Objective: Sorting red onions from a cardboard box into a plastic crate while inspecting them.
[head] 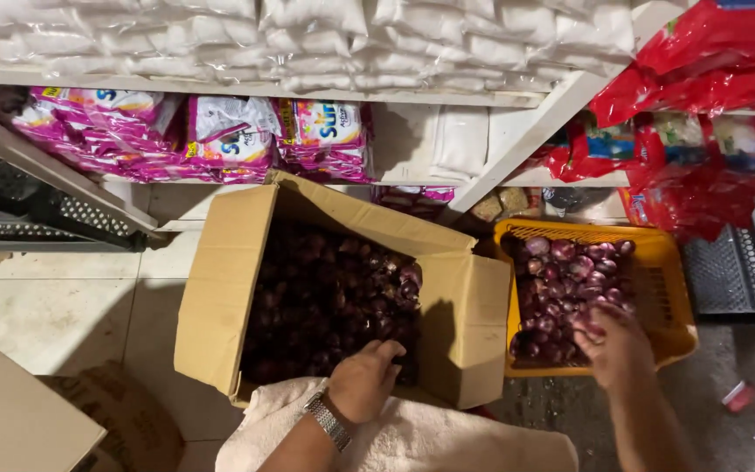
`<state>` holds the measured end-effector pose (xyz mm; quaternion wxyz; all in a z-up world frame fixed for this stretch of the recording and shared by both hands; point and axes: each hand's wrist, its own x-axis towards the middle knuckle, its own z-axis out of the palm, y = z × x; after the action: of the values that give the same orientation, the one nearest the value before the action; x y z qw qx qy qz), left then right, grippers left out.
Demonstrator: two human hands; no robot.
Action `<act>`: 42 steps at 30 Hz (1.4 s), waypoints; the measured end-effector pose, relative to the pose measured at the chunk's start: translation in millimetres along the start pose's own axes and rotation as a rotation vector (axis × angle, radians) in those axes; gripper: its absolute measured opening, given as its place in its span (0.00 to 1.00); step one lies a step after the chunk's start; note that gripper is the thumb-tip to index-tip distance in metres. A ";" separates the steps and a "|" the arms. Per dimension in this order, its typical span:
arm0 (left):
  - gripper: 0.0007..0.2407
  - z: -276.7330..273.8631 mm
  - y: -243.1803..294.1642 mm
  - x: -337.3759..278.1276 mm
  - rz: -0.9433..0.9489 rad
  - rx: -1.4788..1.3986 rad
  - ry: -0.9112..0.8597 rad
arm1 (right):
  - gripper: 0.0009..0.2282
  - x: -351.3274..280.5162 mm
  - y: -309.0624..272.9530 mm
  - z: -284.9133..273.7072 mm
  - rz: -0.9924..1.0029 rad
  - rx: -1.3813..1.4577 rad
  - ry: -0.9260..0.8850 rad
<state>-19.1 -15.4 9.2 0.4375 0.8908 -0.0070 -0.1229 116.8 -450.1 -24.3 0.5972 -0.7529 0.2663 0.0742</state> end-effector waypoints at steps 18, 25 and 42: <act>0.09 14.6 -0.6 -13.4 0.022 0.187 -0.386 | 0.14 65.1 39.0 173.1 -0.089 -0.003 -0.360; 0.11 36.7 -17.5 -20.2 0.153 0.082 -0.357 | 0.13 -13.5 35.8 365.9 -0.592 -0.520 -0.699; 0.09 25.0 -28.9 -11.4 0.046 0.231 -0.385 | 0.22 -41.2 104.3 427.4 -0.373 -1.238 -0.814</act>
<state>-38.6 -15.7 -25.7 0.3260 0.8947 -0.1244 -0.2790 119.0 -51.1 -214.1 0.1200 -0.8962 -0.1965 0.3793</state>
